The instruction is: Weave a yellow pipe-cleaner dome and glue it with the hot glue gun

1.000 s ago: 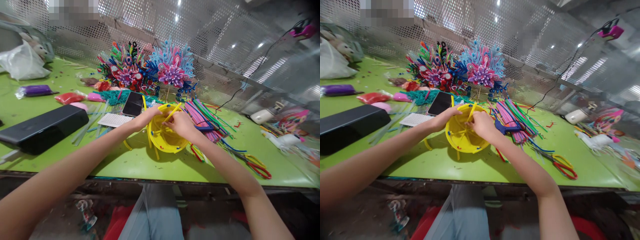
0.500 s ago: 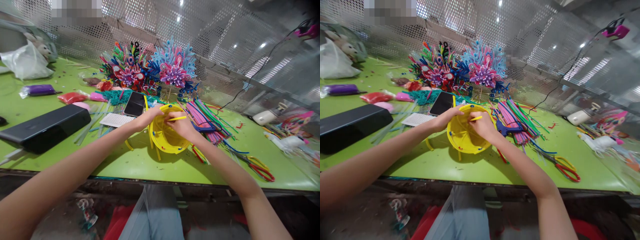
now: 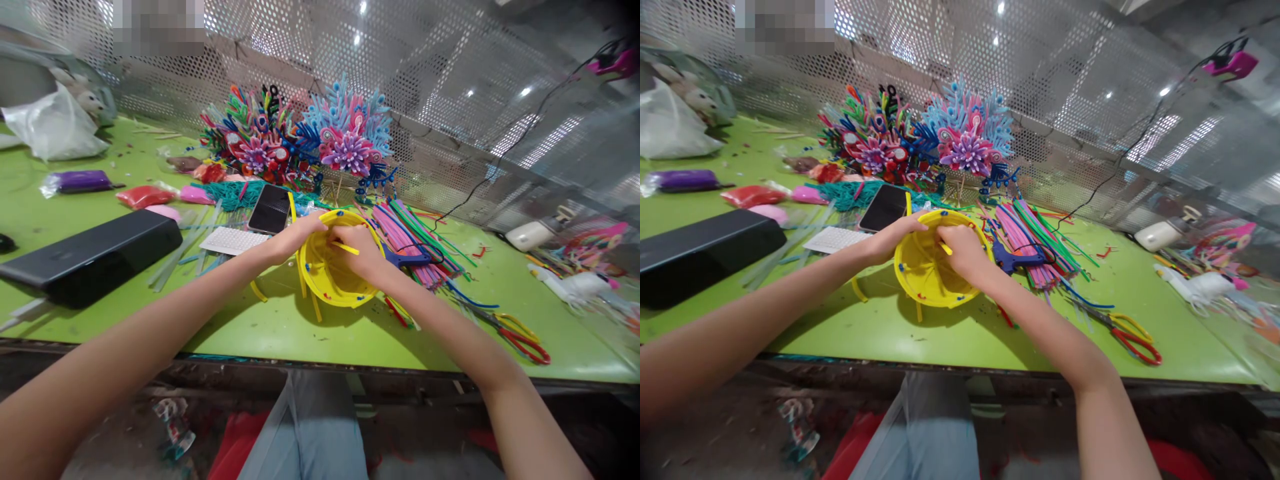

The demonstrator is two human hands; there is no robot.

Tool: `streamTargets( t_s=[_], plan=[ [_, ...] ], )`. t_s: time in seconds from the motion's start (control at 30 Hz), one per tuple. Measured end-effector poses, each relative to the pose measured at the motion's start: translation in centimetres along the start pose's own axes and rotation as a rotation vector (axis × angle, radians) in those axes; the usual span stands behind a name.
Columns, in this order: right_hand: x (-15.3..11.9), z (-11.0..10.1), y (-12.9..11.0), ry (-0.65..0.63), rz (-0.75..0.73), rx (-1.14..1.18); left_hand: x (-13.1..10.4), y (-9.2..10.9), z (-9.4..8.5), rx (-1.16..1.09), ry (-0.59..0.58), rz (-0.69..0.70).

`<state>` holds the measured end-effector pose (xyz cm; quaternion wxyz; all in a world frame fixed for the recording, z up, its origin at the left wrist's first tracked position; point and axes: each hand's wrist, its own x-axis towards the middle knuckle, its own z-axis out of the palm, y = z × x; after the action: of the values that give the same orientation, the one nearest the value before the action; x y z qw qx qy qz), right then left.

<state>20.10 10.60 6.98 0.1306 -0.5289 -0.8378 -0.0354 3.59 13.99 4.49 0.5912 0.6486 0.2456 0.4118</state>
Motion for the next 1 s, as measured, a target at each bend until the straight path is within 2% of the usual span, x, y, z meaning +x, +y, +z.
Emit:
streamTargets(
  t_s=[0.27,0.5,1.0],
  plan=[
    [-0.3,-2.1,-2.3,-0.199,-0.049,-0.253,0.2,-0.1,0.0,0.018,0.011,0.001],
    [-0.1,-1.2,-2.0,-0.148,-0.029,-0.478,0.0,0.8,0.4,0.046,-0.032,0.053],
    [-0.1,-0.8,-1.8,-0.131,-0.133,-0.518,0.1,0.3,0.2,0.069,-0.021,0.044]
  ],
)
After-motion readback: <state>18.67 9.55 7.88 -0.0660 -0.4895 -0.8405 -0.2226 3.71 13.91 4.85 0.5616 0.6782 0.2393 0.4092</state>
